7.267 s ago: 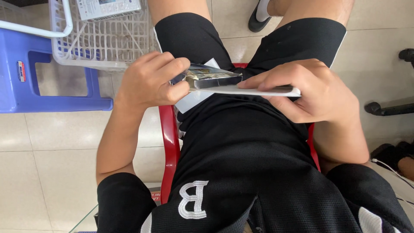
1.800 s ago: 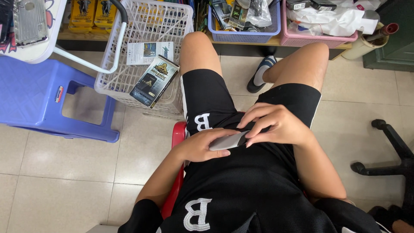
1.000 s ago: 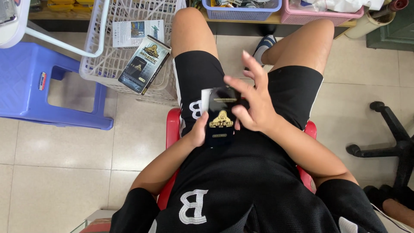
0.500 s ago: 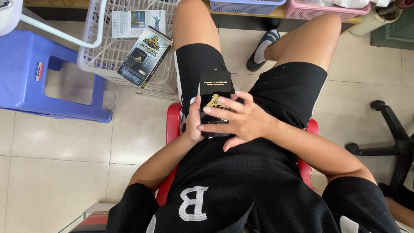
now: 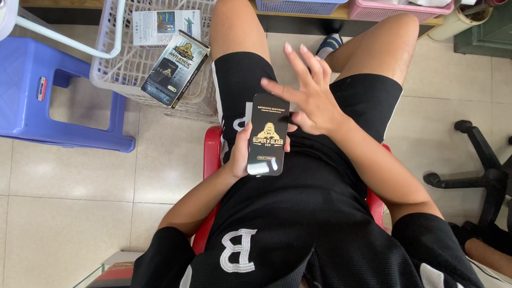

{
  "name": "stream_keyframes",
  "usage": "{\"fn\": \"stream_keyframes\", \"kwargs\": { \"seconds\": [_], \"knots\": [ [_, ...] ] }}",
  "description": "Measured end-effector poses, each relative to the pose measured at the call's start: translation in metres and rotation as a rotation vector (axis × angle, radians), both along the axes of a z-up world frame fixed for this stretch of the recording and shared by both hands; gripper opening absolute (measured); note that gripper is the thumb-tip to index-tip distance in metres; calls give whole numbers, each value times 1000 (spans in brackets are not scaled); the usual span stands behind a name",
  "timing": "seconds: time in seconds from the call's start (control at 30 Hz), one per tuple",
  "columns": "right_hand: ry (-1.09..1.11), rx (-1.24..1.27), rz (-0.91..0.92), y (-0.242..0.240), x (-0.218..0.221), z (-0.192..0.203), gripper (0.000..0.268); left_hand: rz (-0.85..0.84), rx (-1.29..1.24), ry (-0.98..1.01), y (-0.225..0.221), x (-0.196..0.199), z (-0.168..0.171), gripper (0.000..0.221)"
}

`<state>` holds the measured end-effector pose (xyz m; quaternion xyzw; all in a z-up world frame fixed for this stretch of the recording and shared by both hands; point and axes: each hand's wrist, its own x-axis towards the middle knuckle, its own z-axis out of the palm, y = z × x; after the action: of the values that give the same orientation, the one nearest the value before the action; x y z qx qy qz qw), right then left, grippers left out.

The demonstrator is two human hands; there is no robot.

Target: Applying a screen protector to a mobile phone screen.

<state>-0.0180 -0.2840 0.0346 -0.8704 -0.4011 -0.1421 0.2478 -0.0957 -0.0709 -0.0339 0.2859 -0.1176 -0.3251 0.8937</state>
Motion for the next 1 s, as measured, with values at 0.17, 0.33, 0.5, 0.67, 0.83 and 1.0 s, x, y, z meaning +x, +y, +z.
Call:
{"fn": "stream_keyframes", "kwargs": {
  "seconds": [0.17, 0.33, 0.5, 0.67, 0.83, 1.0],
  "knots": [
    [501, 419, 163, 5, -2, 11, 70, 87, 151, -204, 8, 1, 6, 82],
    [663, 528, 180, 3, -26, 20, 38, 221, 583, -753, 21, 7, -18, 68],
    [384, 367, 286, 0, -40, 47, 17, 488, 609, -978, 26, 12, -4, 45],
    [348, 305, 289, -8, -47, 62, 16, 591, 591, -734, 23, 10, -4, 18],
    [443, 745, 132, -47, -66, 27, 19, 706, 552, -682, 23, 10, -19, 15],
    [145, 1013, -202, -41, -79, 22, 25, 716, 520, -696, 21, 10, -13, 34]
  ]
}}
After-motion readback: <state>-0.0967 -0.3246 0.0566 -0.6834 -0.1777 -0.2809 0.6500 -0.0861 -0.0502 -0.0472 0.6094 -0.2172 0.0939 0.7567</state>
